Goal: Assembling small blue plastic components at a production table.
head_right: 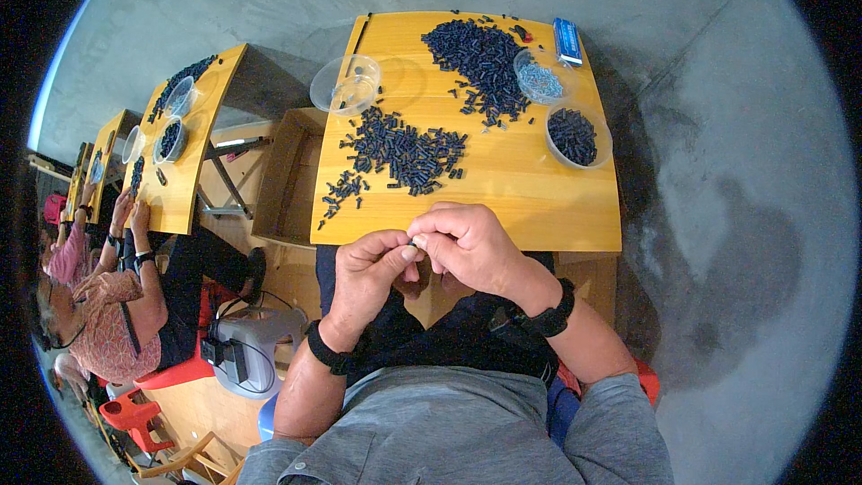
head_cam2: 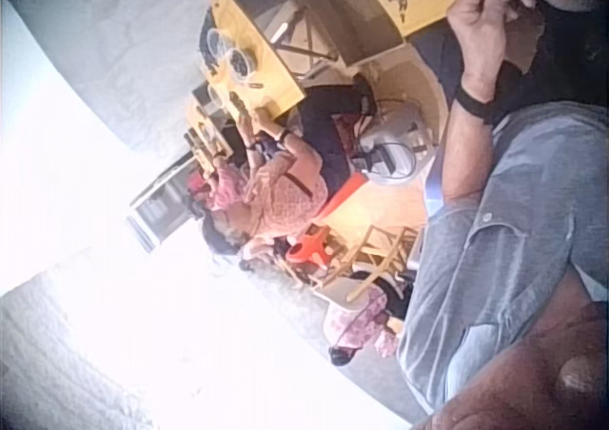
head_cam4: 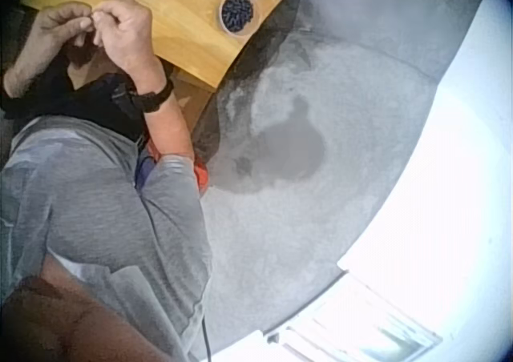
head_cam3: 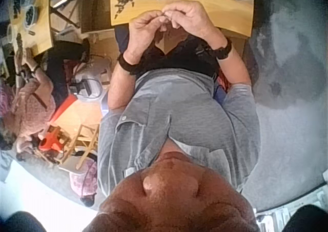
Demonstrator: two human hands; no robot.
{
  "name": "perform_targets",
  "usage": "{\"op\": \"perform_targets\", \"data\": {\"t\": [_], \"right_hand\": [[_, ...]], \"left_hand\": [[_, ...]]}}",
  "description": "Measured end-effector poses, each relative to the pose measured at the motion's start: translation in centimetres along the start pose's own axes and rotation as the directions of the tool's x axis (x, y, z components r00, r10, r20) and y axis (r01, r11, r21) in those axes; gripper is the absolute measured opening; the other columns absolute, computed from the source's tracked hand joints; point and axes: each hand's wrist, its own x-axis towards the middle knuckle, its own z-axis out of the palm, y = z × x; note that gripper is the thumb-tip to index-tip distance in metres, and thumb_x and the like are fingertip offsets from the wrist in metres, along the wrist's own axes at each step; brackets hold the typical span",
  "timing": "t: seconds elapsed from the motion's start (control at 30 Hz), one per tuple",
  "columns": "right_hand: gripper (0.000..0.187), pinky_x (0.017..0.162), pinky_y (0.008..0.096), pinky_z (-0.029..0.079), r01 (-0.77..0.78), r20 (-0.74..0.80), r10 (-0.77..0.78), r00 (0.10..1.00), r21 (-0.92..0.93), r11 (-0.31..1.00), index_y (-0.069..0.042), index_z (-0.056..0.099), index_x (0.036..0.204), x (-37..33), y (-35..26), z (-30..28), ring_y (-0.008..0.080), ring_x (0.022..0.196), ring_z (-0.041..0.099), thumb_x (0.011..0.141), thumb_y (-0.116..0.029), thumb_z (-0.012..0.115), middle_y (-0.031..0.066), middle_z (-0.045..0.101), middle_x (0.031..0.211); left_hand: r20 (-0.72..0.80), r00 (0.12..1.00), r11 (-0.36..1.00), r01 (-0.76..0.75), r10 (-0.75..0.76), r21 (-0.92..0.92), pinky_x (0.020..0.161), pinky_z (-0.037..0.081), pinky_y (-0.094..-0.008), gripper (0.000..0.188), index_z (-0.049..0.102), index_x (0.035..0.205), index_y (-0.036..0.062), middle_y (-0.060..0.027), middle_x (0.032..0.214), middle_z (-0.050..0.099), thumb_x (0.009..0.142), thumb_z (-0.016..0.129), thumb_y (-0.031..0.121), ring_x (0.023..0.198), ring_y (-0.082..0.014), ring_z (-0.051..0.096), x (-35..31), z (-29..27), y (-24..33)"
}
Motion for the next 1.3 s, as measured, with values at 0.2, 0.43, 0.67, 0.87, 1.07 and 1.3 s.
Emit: {"op": "perform_targets", "data": {"t": [0.2,0.43,0.67,0.87,1.07,1.3], "right_hand": [[0.01,0.048,0.025,0.046,0.229,0.044,-0.226,0.973,-0.294,0.928,0.001,0.064,0.092,0.1,-0.1,0.0,0.0109,0.054,0.057,0.085,0.0,0.058,0.0075,0.058,0.072],[0.006,0.048,0.0243,0.044,-0.012,-0.09,0.009,0.996,-0.024,1.0,0.001,0.062,0.087,-0.8,-0.1,0.8,0.0114,0.055,0.057,0.084,0.002,0.058,0.0072,0.059,0.073],[0.005,0.051,0.0312,0.045,0.294,-0.082,-0.344,0.935,-0.36,0.885,0.0,0.06,0.085,-1.5,0.6,1.0,0.0221,0.059,0.058,0.081,0.002,0.06,0.0102,0.058,0.068],[0.007,0.052,0.0363,0.047,0.374,-0.003,-0.426,0.905,-0.474,0.797,0.001,0.059,0.085,-1.3,0.6,0.8,0.0288,0.061,0.059,0.079,0.003,0.06,0.0134,0.058,0.071],[0.011,0.05,0.0368,0.047,0.41,0.006,-0.481,0.877,-0.532,0.741,0.0,0.059,0.088,-1.5,1.3,1.2,0.0287,0.059,0.058,0.077,0.002,0.061,0.0134,0.057,0.072],[0.013,0.051,0.0361,0.047,0.385,0.019,-0.459,0.888,-0.576,0.721,0.0,0.06,0.09,-2.0,2.0,1.9,0.0282,0.059,0.059,0.077,0.0,0.062,0.0116,0.057,0.071]], "left_hand": [[0.029,0.998,0.999,-0.047,0.047,0.006,0.048,0.052,-0.0229,0.01,0.064,0.095,-0.0021,-0.0042,0.069,0.062,0.089,0.059,0.005,0.058,-0.0099,0.059,0.1,0.1,-0.4],[0.026,0.999,0.999,0.043,-0.043,0.002,0.055,0.049,-0.0201,0.009,0.065,0.093,-0.0008,-0.0026,0.075,0.064,0.089,0.06,0.005,0.062,-0.007,0.058,-0.2,0.2,0.1],[0.088,0.993,0.996,0.079,-0.075,-0.048,0.058,0.048,-0.0186,0.009,0.066,0.091,-0.0012,-0.0022,0.077,0.065,0.09,0.058,0.005,0.064,-0.0054,0.058,-0.4,0.4,0.4],[0.073,0.993,0.996,0.091,-0.09,-0.015,0.057,0.048,-0.019,0.01,0.065,0.09,-0.0014,-0.0023,0.076,0.065,0.09,0.058,0.004,0.062,-0.0058,0.058,-0.4,0.4,-0.1],[0.068,0.994,0.996,0.091,-0.091,0.001,0.057,0.049,-0.0196,0.009,0.065,0.091,-0.0015,-0.0025,0.075,0.065,0.089,0.057,0.003,0.062,-0.0062,0.059,-0.3,0.3,-0.2],[0.037,0.994,0.994,0.104,-0.103,-0.036,0.056,0.047,-0.0194,0.01,0.065,0.093,-0.0016,-0.0045,0.074,0.064,0.09,0.056,0.003,0.063,-0.0083,0.06,-0.6,0.1,-1.3]]}}
